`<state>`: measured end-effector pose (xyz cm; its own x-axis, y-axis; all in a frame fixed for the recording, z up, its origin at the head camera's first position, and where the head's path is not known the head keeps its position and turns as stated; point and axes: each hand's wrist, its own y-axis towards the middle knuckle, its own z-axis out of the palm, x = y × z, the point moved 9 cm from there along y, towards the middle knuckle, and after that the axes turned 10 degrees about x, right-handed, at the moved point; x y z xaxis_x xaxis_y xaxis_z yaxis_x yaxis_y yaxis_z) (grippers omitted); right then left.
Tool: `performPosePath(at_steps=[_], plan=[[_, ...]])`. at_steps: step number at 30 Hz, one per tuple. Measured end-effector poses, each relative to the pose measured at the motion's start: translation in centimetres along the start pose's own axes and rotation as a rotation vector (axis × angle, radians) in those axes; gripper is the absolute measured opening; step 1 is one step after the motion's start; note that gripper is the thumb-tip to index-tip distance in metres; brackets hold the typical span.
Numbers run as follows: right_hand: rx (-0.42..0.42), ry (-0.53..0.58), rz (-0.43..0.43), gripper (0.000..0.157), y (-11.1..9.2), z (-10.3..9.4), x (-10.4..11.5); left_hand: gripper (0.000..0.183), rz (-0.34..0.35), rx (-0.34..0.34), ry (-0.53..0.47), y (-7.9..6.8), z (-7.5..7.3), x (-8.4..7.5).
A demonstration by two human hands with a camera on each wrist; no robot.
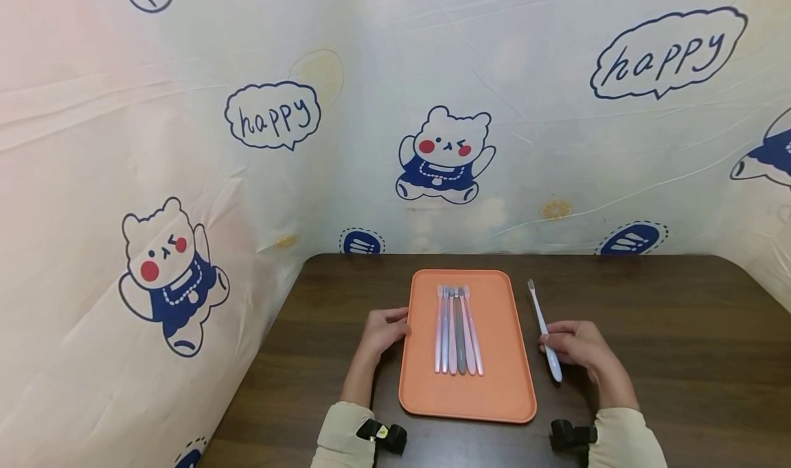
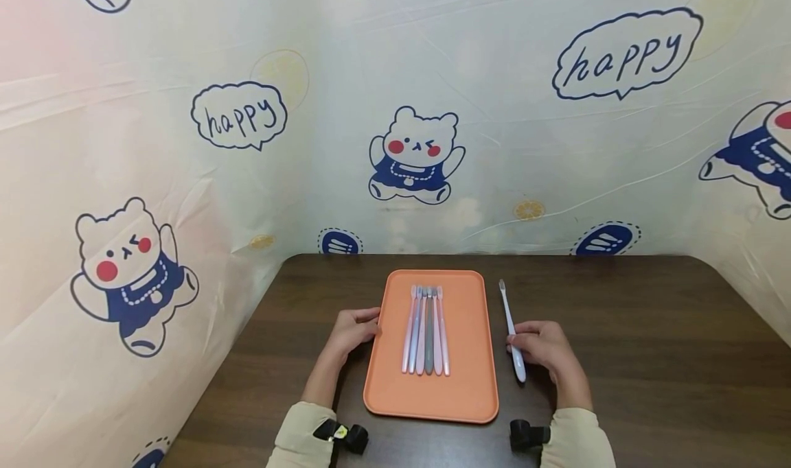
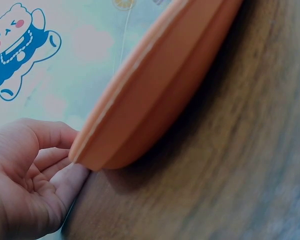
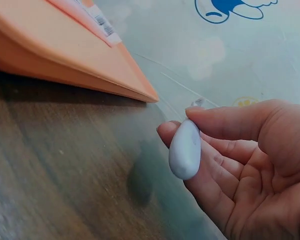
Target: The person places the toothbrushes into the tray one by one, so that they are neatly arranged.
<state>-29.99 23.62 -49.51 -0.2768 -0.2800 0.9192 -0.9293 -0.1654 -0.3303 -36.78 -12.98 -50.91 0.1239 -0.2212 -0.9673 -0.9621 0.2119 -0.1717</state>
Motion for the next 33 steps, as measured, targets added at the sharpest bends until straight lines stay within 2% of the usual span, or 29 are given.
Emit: performPosePath(at_steps=[10,33], plan=[[0.014,0.049,-0.034,0.049,0.1,0.3,0.4,0.049,0.002,0.008,-0.003,-0.1,0.1,0.0],[-0.022,-0.003,-0.047,0.046,0.4,1.3,1.6,0.048,-0.005,0.007,-0.018,-0.1,0.0,0.0]])
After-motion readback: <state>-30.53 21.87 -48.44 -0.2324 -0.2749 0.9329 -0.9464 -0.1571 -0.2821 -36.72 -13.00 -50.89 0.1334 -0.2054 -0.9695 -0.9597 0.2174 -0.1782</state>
